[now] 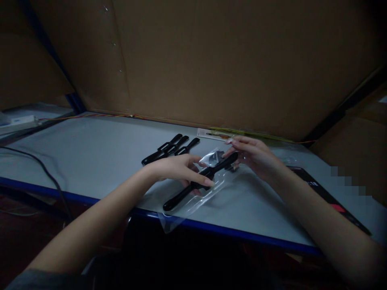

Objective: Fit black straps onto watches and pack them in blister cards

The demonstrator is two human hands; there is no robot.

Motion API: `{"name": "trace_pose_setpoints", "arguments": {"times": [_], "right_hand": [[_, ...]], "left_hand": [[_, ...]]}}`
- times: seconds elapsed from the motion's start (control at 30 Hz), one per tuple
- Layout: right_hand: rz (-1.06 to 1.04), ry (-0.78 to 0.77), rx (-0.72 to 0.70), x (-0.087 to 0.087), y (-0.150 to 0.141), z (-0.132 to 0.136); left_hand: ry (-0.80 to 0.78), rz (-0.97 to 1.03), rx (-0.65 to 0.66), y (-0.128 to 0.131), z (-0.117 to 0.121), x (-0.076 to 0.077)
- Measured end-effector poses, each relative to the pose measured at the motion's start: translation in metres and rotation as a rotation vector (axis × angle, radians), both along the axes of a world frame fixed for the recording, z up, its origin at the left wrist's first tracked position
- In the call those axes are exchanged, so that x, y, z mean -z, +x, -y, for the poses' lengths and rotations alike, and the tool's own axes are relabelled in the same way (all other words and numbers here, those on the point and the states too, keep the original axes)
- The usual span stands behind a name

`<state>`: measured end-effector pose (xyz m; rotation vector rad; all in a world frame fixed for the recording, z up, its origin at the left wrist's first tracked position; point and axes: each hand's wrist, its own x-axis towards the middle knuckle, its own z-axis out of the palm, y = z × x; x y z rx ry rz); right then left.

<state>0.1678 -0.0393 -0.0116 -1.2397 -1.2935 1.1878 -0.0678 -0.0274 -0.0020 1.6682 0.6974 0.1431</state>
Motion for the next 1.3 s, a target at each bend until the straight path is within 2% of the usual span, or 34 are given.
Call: {"name": "trace_pose_setpoints", "arguments": {"times": [0.1,0.3,0.33,0.4,0.47,0.5,0.57,0.63,0.77,0.87,0.97,1.13,1.3], "right_hand": [[0.001,-0.016,-0.003,-0.001,0.000,0.001],[0.082,0.008,0.019,-0.006,0.002,0.002],[0.126,0.063,0.041,-0.007,0.005,0.002],[0.302,0.267,0.176,-0.011,0.010,0.003],[0.603,0.529,0.317,-0.014,0.016,0.004],[0.772,0.644,0.325,-0.015,0.018,0.006],[1.057,0.798,0.206,-0.015,0.018,0.008],[1.221,0.865,0.041,-0.012,0.014,0.011],[1.346,0.887,-0.139,-0.004,0.000,0.015],[1.403,0.897,-0.233,-0.003,-0.010,0.019],[1.450,0.878,-0.301,-0.006,-0.016,0.021],[1.469,0.845,-0.348,-0.009,-0.015,0.018],[1.447,0.990,-0.273,-0.018,-0.004,0.019]], "left_hand": [[-0.196,0.075,0.060,0.000,-0.005,0.002],[-0.260,0.087,0.065,0.005,-0.010,-0.001],[-0.258,0.077,0.054,0.007,-0.012,-0.001],[-0.252,0.070,0.023,0.013,-0.017,0.000],[-0.249,0.092,-0.013,0.019,-0.023,0.002],[-0.249,0.112,-0.031,0.021,-0.025,0.003],[-0.254,0.149,-0.055,0.025,-0.029,0.005],[-0.272,0.166,-0.060,0.026,-0.030,0.007],[-0.318,0.149,-0.037,0.027,-0.023,0.010],[-0.309,0.098,0.036,0.027,-0.018,0.011],[-0.309,0.054,0.089,0.026,-0.017,0.012],[-0.370,0.087,0.048,0.027,-0.019,0.017],[-0.398,0.091,-0.021,0.025,-0.025,0.020]]}}
